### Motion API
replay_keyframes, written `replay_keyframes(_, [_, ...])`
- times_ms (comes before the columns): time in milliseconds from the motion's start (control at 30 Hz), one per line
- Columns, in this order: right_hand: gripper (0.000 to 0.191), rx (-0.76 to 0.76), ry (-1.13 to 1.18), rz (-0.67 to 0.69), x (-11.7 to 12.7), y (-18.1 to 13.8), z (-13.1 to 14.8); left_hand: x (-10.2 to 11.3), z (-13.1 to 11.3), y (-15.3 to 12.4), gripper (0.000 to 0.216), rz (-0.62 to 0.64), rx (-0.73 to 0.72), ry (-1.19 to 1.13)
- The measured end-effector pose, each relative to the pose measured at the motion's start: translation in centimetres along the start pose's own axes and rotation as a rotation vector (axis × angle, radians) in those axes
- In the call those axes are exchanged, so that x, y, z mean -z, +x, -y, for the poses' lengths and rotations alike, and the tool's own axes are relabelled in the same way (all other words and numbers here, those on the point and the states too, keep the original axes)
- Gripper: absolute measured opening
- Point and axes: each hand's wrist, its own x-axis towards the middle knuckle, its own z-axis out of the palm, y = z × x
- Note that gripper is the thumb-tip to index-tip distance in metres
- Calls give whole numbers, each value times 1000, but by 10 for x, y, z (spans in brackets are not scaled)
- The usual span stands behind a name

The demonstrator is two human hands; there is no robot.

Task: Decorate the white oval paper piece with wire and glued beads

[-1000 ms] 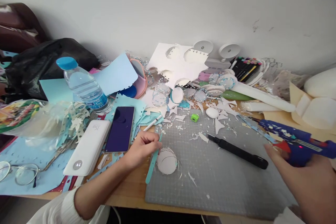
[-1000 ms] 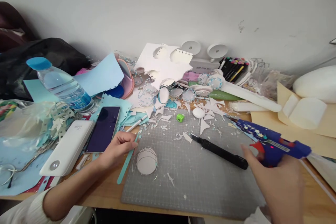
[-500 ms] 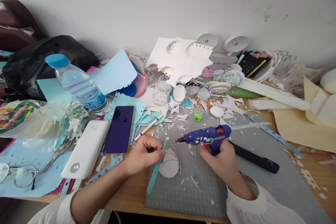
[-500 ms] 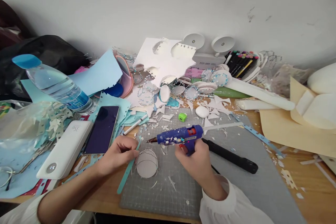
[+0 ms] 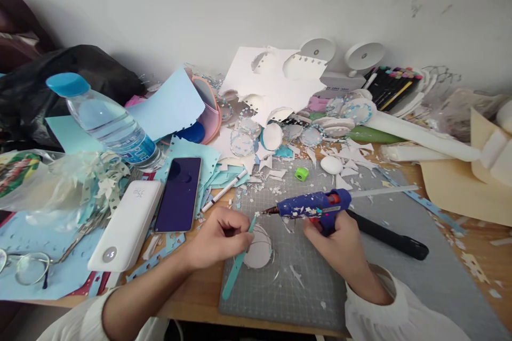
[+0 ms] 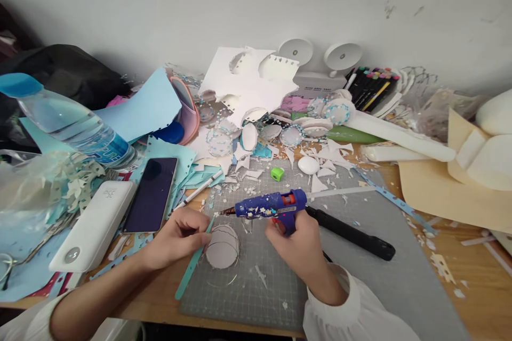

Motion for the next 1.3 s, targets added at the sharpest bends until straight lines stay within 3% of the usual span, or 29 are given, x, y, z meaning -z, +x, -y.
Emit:
replay_keyframes(800, [24,81,-42,9,0,-1,-2,0,3,0,39,21,23,6])
replay_keyframes(1000, [19,165,-187,-123,1,-1,-9,0,3,-1,40,13,36,21])
replay_keyframes(1133, [32,32,-230,-289,26,2,-29,2,7,1,41,-38,54,-41])
replay_keyframes(1300, [50,-123,-360,-359,93,2,-86,5,18,2,37,-131,69,-148])
